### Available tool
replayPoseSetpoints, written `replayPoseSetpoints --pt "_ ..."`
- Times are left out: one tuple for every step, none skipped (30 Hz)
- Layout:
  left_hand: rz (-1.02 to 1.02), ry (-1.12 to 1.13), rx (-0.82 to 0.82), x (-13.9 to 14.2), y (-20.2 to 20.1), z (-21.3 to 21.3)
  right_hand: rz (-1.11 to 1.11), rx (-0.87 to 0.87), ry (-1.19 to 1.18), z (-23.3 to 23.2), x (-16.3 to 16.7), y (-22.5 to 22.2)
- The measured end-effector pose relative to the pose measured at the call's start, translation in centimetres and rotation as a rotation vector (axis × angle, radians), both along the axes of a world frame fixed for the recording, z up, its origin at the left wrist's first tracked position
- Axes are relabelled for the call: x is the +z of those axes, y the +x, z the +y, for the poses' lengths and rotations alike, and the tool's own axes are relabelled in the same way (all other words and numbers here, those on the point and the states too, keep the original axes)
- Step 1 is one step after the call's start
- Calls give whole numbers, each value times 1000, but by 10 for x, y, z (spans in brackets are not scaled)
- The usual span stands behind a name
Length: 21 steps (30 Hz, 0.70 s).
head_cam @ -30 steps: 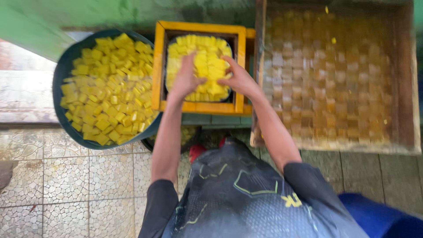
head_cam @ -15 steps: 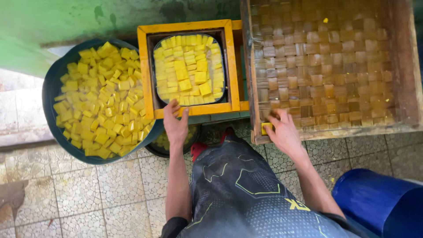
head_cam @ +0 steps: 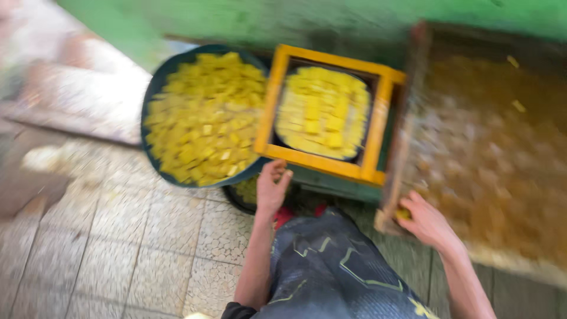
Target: The person arranges yellow food cubes by hand from a woven tray into a rectangular metal tray filled with liquid. They place the cubes in neat rows, occasionally adjusting them, and later use a small red scoop to transfer cubes between containers.
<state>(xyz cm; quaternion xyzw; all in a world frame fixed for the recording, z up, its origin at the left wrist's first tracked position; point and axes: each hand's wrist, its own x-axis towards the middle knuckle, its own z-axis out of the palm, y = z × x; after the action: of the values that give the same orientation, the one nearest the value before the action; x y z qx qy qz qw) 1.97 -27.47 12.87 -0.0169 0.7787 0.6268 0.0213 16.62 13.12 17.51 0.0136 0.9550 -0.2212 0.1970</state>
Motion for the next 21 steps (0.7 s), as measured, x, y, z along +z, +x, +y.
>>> replayPoseSetpoints --pt "-16 35 42 -3 3 -9 56 49 -53 8 -9 -2" --pt "-27 24 76 -5 6 -18 -115 25 19 16 -18 -5" --pt "-44 16 109 -7 9 -27 -161 -5 -114 25 -24 -10" --pt "-42 17 150 -7 14 -35 -220 -38 -242 36 -28 -16" --pt "-42 20 181 -7 17 -41 -244 -114 -357 44 -31 -24" --pt "-43 24 200 -8 19 -48 -273 -202 -470 51 -35 -37" --pt "-52 9 223 -7 21 -55 -232 -218 -533 59 -32 -49" --pt "-65 -2 238 -7 22 -59 -193 -243 -595 65 -28 -62" --pt "-82 -13 244 -8 25 -63 -43 -317 -621 66 -23 -73" --pt "-82 -10 266 -9 26 -67 88 -386 -651 65 -14 -83" --pt "-84 -7 276 -10 26 -69 223 -463 -729 60 -2 -91" --pt "-90 -1 269 -11 27 -71 361 -517 -818 51 12 -97" --pt "-83 18 273 -13 26 -71 490 -544 -900 37 27 -100" --pt "-81 40 264 -13 26 -71 608 -546 -957 20 45 -106" --pt "-83 63 244 -14 25 -71 705 -529 -982 -1 62 -114" --pt "-90 94 220 -13 26 -71 760 -526 -869 -19 83 -119" --pt "-90 126 198 -12 25 -71 869 -477 -951 -39 101 -133" --pt "-103 105 174 -10 24 -71 955 -458 -932 -58 119 -139" --pt "-116 79 158 -7 25 -73 1032 -432 -916 -75 135 -142" --pt "-132 96 148 -3 27 -75 1103 -392 -990 -88 149 -149" --pt "-146 110 146 0 29 -79 1171 -341 -1068 -101 157 -159"
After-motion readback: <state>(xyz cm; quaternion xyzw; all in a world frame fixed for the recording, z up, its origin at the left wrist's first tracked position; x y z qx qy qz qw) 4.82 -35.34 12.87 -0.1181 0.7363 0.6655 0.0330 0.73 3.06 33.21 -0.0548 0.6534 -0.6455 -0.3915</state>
